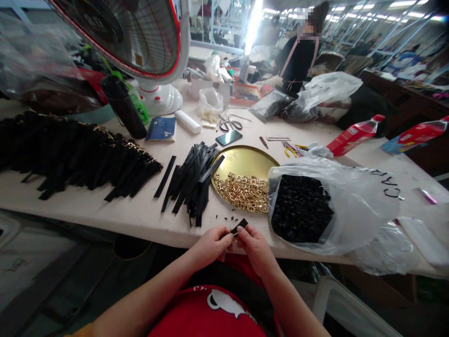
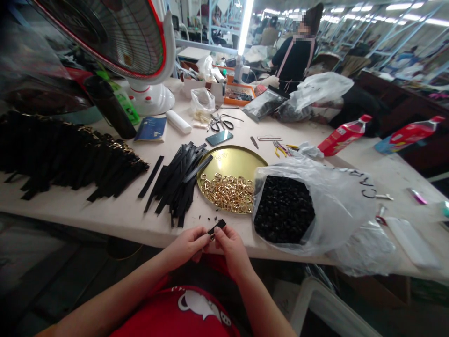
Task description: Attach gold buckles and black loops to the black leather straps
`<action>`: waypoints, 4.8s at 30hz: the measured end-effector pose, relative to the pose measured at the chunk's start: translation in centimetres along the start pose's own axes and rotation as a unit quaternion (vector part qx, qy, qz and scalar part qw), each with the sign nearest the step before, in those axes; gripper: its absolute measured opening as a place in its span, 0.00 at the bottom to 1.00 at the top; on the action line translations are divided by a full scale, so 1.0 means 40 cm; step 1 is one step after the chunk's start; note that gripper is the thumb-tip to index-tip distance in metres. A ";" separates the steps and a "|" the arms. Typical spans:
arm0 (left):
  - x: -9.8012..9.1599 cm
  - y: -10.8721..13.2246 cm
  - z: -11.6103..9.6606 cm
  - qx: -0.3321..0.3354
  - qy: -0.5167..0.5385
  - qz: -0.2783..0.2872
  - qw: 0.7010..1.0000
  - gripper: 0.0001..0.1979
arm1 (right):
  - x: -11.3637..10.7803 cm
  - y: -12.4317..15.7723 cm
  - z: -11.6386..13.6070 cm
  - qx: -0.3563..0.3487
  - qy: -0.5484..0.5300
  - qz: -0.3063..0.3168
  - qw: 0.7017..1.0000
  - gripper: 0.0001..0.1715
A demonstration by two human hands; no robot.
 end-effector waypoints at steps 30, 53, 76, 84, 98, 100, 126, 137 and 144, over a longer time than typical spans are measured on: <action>-0.016 -0.022 0.039 -0.003 0.131 -0.031 0.991 0.18 | 0.029 0.002 -0.027 -0.009 -0.014 0.020 1.000 0.16; -0.054 0.010 0.022 0.016 -0.140 -0.144 0.980 0.10 | 0.023 0.029 -0.017 -0.082 0.092 0.031 0.992 0.15; 0.008 0.007 0.035 0.015 0.061 -0.015 0.998 0.12 | 0.016 0.016 -0.073 0.103 -0.179 0.037 0.978 0.11; -0.013 0.003 0.050 0.012 0.112 -0.071 0.991 0.15 | 0.019 0.024 -0.074 0.039 -0.087 0.013 0.995 0.12; -0.033 0.015 0.052 -0.029 -0.023 -0.103 0.994 0.10 | 0.024 0.033 -0.053 0.027 -0.018 0.005 0.999 0.14; -0.041 0.017 0.041 -0.014 -0.072 -0.120 0.990 0.09 | 0.016 0.030 -0.056 0.017 -0.010 -0.009 1.000 0.13; -0.025 0.019 0.043 -0.002 -0.052 -0.091 0.994 0.12 | 0.007 0.033 -0.055 0.013 0.014 0.019 1.000 0.13; 0.012 0.023 0.057 -0.060 0.106 -0.025 0.992 0.14 | 0.021 0.034 -0.085 0.074 -0.130 0.084 0.985 0.11; 0.029 0.035 0.063 -0.089 0.190 -0.002 0.978 0.15 | 0.015 0.053 -0.077 0.088 -0.120 0.101 0.984 0.09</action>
Point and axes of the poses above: each hand's wrist, its own y-axis away from the middle knuckle, its own x-axis out of the palm, z = x × y, the point moved 8 cm from there along -y, towards the middle knuckle, and after that the axes turned 3 degrees about y, right-handed, at the moved point
